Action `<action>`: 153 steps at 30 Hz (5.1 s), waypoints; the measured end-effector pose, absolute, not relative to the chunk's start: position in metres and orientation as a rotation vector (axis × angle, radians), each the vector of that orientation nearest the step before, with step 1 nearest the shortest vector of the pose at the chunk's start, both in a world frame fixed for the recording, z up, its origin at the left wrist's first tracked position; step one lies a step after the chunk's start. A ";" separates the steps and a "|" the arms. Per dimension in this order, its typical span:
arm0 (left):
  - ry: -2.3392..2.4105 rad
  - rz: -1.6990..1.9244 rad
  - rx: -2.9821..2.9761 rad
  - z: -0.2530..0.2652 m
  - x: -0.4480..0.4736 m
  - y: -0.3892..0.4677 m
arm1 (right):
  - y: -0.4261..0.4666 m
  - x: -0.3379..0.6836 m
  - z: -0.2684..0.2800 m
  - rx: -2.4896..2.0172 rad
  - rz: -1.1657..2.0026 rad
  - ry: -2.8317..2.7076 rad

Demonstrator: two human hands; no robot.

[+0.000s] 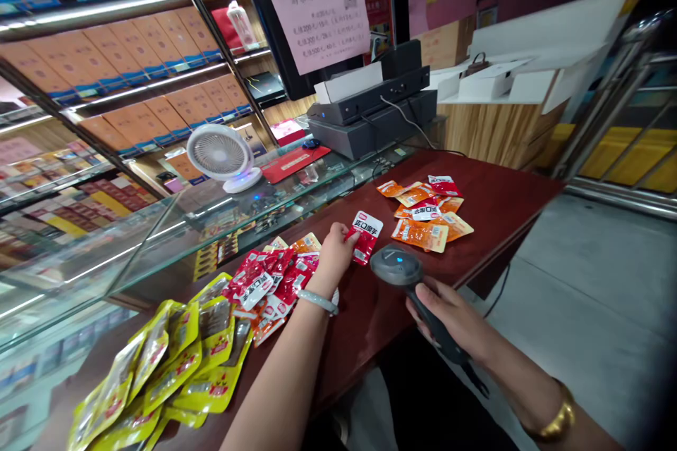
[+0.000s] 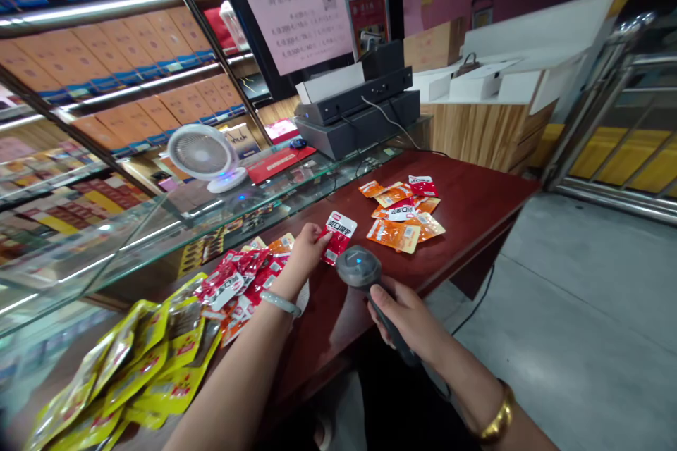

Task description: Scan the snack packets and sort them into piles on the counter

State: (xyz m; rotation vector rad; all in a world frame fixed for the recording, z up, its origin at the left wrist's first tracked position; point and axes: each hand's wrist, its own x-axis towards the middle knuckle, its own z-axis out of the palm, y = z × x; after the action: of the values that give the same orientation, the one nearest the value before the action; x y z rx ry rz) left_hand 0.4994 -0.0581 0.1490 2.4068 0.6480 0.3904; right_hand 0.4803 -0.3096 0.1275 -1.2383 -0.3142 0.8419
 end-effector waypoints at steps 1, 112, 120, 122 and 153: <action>0.640 0.413 2.372 0.147 0.495 -0.056 | -0.307 0.478 0.129 -1.232 0.858 -0.344; 0.314 0.185 3.044 0.145 0.558 -0.173 | -0.391 0.509 0.115 -1.425 0.483 -0.208; 0.397 0.241 3.062 0.147 0.520 -0.140 | -0.369 0.509 0.114 -1.263 0.518 -0.231; 0.407 0.255 3.065 0.147 0.514 -0.137 | -0.363 0.507 0.115 -1.249 0.536 -0.230; 0.251 0.424 3.008 0.150 0.633 -0.123 | -0.334 0.535 0.129 -1.385 0.536 -0.323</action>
State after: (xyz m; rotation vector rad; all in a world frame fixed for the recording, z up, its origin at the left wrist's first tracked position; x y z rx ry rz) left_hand 0.6329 -0.1235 0.1499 3.0080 0.2511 0.4237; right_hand 0.5349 -0.3341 0.1291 -1.3853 -0.3234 0.5360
